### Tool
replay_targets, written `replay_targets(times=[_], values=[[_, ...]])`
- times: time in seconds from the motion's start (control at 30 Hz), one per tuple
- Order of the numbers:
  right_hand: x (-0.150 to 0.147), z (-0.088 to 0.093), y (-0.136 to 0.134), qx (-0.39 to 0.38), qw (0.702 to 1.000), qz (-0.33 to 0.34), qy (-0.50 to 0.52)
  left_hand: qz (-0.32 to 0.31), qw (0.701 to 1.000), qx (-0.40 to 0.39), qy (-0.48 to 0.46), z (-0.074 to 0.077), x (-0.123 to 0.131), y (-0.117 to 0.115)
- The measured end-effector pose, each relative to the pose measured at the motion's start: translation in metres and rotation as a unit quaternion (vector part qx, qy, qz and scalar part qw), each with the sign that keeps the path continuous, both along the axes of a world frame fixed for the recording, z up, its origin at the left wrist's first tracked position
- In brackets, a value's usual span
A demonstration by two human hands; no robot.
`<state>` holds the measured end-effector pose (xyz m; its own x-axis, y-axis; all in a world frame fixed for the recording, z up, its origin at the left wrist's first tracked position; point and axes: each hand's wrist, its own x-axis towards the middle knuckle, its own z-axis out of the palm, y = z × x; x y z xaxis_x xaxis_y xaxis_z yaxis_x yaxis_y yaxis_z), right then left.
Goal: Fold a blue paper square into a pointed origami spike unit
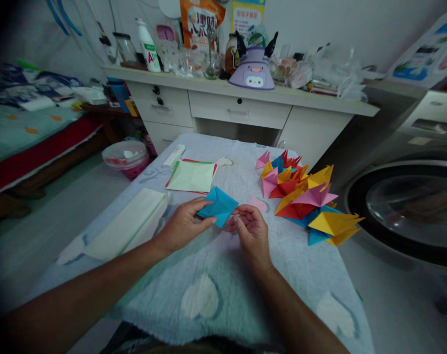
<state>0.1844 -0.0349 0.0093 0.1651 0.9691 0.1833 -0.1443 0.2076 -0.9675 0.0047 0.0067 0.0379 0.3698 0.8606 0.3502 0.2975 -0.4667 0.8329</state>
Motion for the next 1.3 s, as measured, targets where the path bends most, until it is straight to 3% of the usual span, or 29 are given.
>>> replay_targets(times=[0.33,0.8,1.3], values=[[0.001,-0.001,-0.002,-0.023,0.998,-0.001,-0.055,0.000,0.999,-0.021,-0.036,-0.018,0.000,0.003],[0.000,-0.006,-0.005,0.053,0.979,-0.043,-0.193,0.001,1.000,0.019,-0.023,-0.018,-0.007,0.001],[-0.003,0.001,-0.009,0.054,0.986,-0.016,-0.159,-0.029,0.997,-0.034,-0.056,-0.018,-0.007,-0.001]])
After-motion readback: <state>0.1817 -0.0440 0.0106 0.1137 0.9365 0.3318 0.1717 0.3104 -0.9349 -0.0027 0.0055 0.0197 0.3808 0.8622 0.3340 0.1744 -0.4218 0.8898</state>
